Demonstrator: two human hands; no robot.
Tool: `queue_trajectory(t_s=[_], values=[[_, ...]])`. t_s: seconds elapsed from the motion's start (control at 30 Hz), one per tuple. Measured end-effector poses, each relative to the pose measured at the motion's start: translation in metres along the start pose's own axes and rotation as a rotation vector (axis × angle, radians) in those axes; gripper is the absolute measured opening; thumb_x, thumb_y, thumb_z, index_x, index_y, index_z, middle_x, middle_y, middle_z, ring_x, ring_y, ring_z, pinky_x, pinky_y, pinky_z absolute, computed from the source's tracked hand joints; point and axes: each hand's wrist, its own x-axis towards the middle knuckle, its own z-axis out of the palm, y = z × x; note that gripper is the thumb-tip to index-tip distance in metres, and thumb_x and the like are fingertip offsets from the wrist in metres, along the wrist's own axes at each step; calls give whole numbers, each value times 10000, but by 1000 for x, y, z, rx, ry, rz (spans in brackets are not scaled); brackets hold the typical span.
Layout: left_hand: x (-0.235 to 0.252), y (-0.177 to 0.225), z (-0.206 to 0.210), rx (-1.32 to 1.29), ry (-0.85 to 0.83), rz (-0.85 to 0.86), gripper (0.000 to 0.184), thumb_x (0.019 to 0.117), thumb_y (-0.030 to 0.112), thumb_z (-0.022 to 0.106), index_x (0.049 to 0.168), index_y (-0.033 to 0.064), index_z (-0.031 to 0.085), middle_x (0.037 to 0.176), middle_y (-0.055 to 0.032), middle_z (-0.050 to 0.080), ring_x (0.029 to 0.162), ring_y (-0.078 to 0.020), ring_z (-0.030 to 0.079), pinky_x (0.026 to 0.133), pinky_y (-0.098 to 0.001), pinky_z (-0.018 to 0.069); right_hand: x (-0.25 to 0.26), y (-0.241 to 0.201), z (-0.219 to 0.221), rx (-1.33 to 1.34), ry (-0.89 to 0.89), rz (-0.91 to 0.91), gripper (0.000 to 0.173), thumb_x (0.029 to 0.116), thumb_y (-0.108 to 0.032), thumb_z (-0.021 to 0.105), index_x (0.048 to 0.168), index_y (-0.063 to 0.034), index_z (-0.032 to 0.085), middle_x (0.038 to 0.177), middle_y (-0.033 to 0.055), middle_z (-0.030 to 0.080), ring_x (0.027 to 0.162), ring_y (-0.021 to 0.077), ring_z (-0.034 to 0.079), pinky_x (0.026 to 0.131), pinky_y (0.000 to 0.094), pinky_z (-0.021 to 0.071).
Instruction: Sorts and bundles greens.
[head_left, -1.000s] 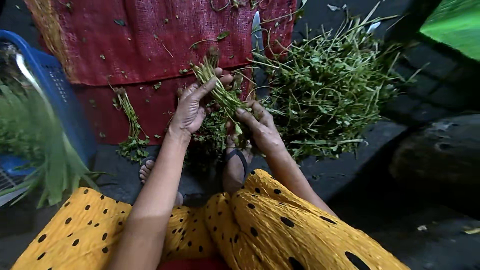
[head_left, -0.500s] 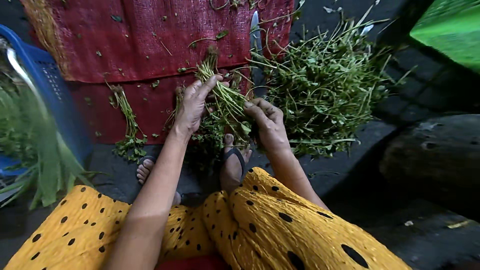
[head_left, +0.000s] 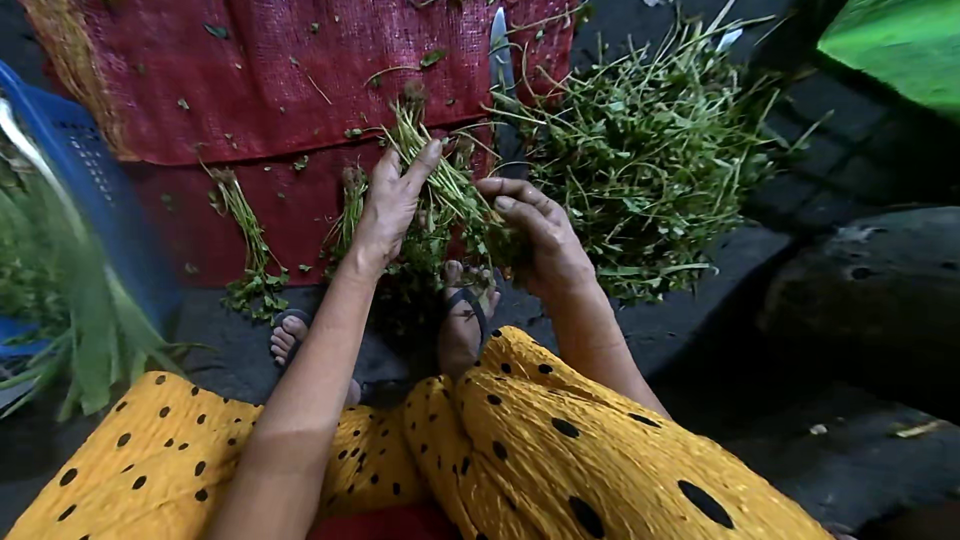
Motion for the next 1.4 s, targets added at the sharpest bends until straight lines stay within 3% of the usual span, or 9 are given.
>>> queue_trajectory(t_s=[0.13, 0.27, 0.47, 0.57, 0.67, 0.97, 1.03, 1.13, 1.4], values=[[2, 2, 2, -26, 47, -114, 317, 1075, 254, 531, 1326, 59, 538, 1160, -77, 650, 1001, -119, 648, 811, -287, 560, -2, -1, 3, -169, -96, 10, 569, 950, -304, 669, 1452, -107, 488, 1249, 19, 635, 1021, 105, 663, 842, 287, 595], [2, 8, 6, -163, 125, -249, 280, 1078, 289, 515, 1276, 97, 565, 1110, -78, 646, 941, -151, 655, 704, -303, 563, -9, 4, 5, -481, -66, 27, 370, 1089, -278, 470, 1396, -89, 556, 976, 52, 728, 728, 114, 695, 613, 290, 590], [7, -1, 9, -416, 147, -335, 345, 1124, 272, 381, 1347, 29, 483, 1132, -150, 721, 1018, -240, 721, 903, -378, 582, -11, 9, 3, -583, -88, 57, 362, 1118, -284, 389, 1227, -62, 653, 767, 12, 666, 633, 74, 631, 610, 277, 556], [5, 2, 9, -402, 92, -336, 358, 1135, 277, 331, 1336, 16, 472, 1110, -167, 734, 1026, -262, 733, 911, -387, 589, -12, 8, -5, -635, -72, 108, 338, 1080, -258, 510, 1357, -93, 610, 1062, 88, 706, 829, 159, 678, 727, 380, 574], [4, 6, 10, -335, 102, -307, 337, 1132, 271, 348, 1310, 27, 499, 1051, -134, 748, 975, -233, 740, 859, -373, 598, -8, 0, -27, -707, 28, -25, 708, 922, -224, 657, 1559, -80, 383, 1474, 137, 536, 1297, 243, 562, 1009, 458, 516], [2, 12, 22, -507, 139, -415, 256, 1110, 254, 425, 1268, 69, 506, 947, -95, 690, 869, -210, 702, 798, -378, 599, 0, 23, -4, -637, -90, -170, 1090, 794, -356, 818, 1636, -65, 190, 1589, 152, 411, 1443, 241, 433, 1165, 440, 417], [3, 14, 20, -598, 136, -433, 214, 1106, 246, 428, 1209, 81, 517, 903, -85, 654, 835, -212, 688, 783, -376, 602, -4, 34, 4, -650, -120, -95, 1018, 848, -306, 785, 1643, -99, 185, 1567, 164, 440, 1385, 254, 501, 1126, 461, 443], [3, 15, 18, -672, 138, -446, 176, 1104, 237, 423, 1150, 97, 520, 866, -70, 618, 801, -207, 670, 762, -371, 599, -13, 38, 13, -649, -101, -33, 570, 999, -231, 598, 1518, -96, 403, 1159, 146, 686, 905, 207, 703, 773, 422, 591], [2, 24, 20, -724, 89, -461, 181, 1106, 233, 394, 1085, 115, 530, 817, -52, 600, 778, -205, 649, 812, -432, 580, -22, 29, 1, -275, -189, 116, 222, 1060, -246, 510, 1189, -82, 587, 699, 66, 609, 493, 125, 561, 452, 253, 502]])
